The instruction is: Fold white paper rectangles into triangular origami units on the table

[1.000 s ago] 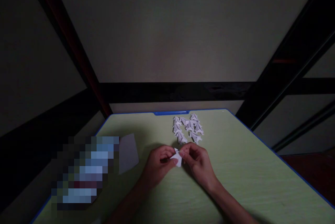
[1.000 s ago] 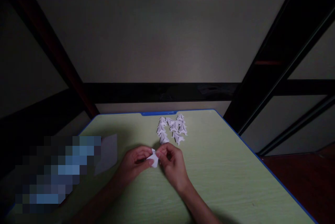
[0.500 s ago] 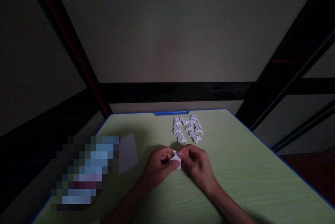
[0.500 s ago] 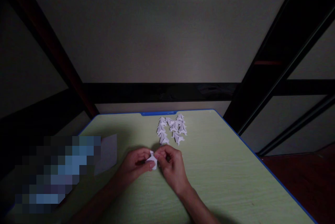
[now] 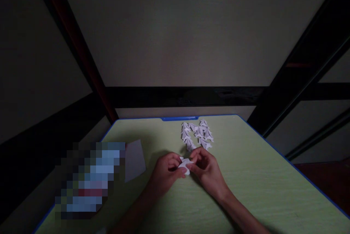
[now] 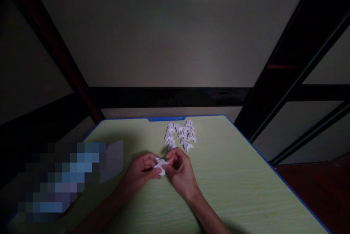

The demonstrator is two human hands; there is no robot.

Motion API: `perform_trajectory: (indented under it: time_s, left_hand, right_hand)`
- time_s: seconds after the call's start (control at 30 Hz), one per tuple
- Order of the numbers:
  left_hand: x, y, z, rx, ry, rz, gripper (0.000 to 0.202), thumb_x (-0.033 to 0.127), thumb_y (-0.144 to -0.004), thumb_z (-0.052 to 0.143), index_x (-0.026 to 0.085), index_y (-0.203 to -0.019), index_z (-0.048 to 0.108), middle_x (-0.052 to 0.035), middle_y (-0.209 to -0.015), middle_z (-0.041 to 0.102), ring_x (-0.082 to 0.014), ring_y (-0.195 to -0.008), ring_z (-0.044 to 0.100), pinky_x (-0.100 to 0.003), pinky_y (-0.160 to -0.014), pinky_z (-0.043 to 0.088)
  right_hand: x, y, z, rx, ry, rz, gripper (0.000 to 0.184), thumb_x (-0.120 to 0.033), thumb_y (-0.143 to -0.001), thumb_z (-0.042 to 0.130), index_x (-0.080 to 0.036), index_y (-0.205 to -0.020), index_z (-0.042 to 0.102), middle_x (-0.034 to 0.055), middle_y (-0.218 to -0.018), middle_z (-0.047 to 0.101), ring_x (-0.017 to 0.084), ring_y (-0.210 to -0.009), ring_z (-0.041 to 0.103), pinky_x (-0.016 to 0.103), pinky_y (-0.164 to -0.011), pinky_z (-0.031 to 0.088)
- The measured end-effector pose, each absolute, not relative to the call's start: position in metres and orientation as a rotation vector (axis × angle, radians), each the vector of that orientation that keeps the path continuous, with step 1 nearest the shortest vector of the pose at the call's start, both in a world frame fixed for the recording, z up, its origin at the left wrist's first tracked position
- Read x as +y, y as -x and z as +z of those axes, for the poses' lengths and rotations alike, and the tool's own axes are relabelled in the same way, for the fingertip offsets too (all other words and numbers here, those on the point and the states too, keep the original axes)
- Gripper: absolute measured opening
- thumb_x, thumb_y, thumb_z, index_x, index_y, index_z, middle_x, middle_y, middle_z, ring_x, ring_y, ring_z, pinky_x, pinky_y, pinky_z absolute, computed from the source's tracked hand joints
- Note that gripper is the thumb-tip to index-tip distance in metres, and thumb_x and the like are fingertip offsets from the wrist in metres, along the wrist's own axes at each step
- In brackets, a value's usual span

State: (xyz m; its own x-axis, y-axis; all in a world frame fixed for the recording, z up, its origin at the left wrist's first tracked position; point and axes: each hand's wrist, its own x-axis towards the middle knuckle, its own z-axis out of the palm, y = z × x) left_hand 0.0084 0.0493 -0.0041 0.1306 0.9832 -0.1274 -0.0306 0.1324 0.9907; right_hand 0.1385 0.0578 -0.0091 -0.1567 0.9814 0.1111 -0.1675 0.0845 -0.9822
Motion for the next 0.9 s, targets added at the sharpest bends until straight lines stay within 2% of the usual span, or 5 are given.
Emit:
perform_trajectory:
  time_s: [0.2, 0.47, 0.63, 0.77, 0.9]
  left_hand:
    - [0.0513, -0.0048, -0.0100, 1.140, -1.082, 1.097, 0.020, 0.020, -0.057, 0.060, 0.014, -0.071, 0.048, 0.0031, -0.052, 0.058, -0.0131, -0.050, 0.059, -0.024, -0.052, 0.046]
    - [0.0513, -0.0060, -0.0067, 1.194, -1.045, 1.129, 0.018, 0.022, -0.055, 0.062, 0.014, -0.064, 0.049, 0.0019, -0.053, 0.061, -0.0133, -0.050, 0.059, -0.023, -0.051, 0.046]
    - [0.0530, -0.0051, -0.0108, 1.215, -1.128, 1.127, 0.012, 0.024, -0.059, 0.059, 0.013, -0.060, 0.054, -0.0002, -0.056, 0.061, -0.0142, -0.054, 0.059, -0.023, -0.052, 0.045]
    - [0.0533, -0.0036, -0.0098, 1.280, -1.327, 1.202, 0.007, 0.018, -0.059, 0.057, 0.013, -0.054, 0.059, -0.0011, -0.056, 0.058, -0.0133, -0.056, 0.055, -0.022, -0.053, 0.042]
    - [0.0523, -0.0032, -0.0034, 1.288, -1.423, 1.288, 0.007, 0.013, -0.055, 0.059, 0.014, -0.048, 0.061, -0.0033, -0.063, 0.058, -0.0156, -0.064, 0.055, -0.024, -0.062, 0.043]
  right_hand:
    - [0.0605, -0.1363, -0.0134, -1.247, 0.904, 1.328, 0.027, -0.016, -0.060, 0.062, -0.018, -0.079, 0.043, -0.0051, -0.056, 0.050, 0.009, -0.052, 0.047, 0.020, -0.050, 0.037]
    - [0.0578, -0.1355, -0.0149, -1.320, 0.941, 1.305, 0.034, -0.015, -0.061, 0.060, -0.019, -0.088, 0.040, -0.0082, -0.050, 0.045, 0.008, -0.047, 0.043, 0.020, -0.046, 0.033]
    - [0.0594, -0.1364, -0.0129, -1.291, 0.962, 1.285, 0.032, -0.015, -0.059, 0.061, -0.018, -0.084, 0.041, -0.0075, -0.050, 0.046, 0.008, -0.047, 0.044, 0.020, -0.047, 0.034]
    - [0.0595, -0.1365, -0.0127, -1.256, 0.967, 1.290, 0.032, -0.012, -0.058, 0.061, -0.018, -0.082, 0.040, -0.0073, -0.050, 0.047, 0.008, -0.047, 0.044, 0.020, -0.047, 0.033]
    - [0.0582, -0.1367, -0.0111, -1.231, 0.942, 1.297, 0.027, -0.009, -0.057, 0.059, -0.019, -0.068, 0.036, -0.0078, -0.051, 0.045, 0.007, -0.047, 0.042, 0.018, -0.046, 0.031]
